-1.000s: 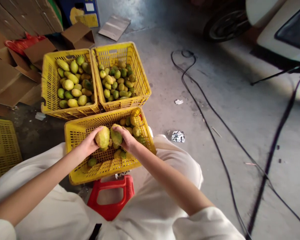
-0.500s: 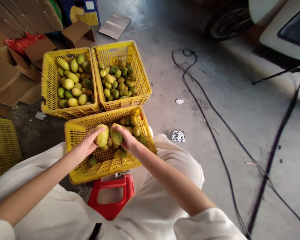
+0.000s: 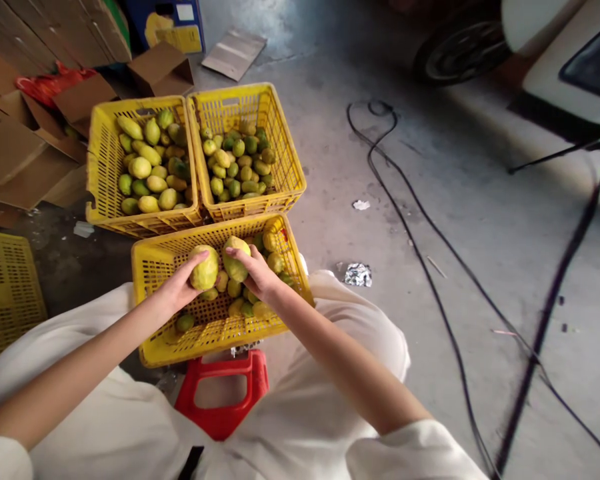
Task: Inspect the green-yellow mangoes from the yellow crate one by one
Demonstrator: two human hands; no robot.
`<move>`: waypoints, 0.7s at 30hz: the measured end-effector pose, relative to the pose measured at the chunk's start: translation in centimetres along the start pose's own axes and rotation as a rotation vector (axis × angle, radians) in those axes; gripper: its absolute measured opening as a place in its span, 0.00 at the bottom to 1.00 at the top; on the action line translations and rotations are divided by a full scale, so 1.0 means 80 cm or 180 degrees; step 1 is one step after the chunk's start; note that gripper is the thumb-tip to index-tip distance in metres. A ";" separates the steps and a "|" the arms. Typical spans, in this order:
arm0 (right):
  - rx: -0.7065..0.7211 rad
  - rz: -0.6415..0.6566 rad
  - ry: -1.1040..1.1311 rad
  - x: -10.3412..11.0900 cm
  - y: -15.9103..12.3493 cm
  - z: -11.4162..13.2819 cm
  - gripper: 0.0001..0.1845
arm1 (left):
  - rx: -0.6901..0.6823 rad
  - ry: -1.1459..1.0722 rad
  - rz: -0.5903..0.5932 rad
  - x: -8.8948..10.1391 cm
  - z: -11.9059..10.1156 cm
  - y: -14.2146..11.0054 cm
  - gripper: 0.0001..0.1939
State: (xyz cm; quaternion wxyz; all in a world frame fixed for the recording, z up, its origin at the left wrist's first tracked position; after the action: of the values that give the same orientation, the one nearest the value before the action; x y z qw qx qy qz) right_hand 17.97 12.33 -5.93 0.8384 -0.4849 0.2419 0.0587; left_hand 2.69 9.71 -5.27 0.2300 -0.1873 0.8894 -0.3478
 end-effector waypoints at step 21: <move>-0.0219 -0.0268 -0.0046 0.003 -0.001 -0.017 0.39 | -0.0112 0.0167 0.0261 0.010 0.014 0.009 0.15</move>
State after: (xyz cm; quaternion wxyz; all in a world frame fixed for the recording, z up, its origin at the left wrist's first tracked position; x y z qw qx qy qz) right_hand 17.76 11.13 -6.56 0.8247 -0.5228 0.2131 0.0351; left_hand 2.49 9.24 -6.72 0.2172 -0.1456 0.9081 -0.3271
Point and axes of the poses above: each hand's wrist, its own y-axis towards the middle knuckle, its own x-axis out of the back of the hand, z = x × y, the point moved 7 cm from there along y, towards the middle knuckle, and after that the axes turned 15 degrees about -x, right-handed, at the moved point
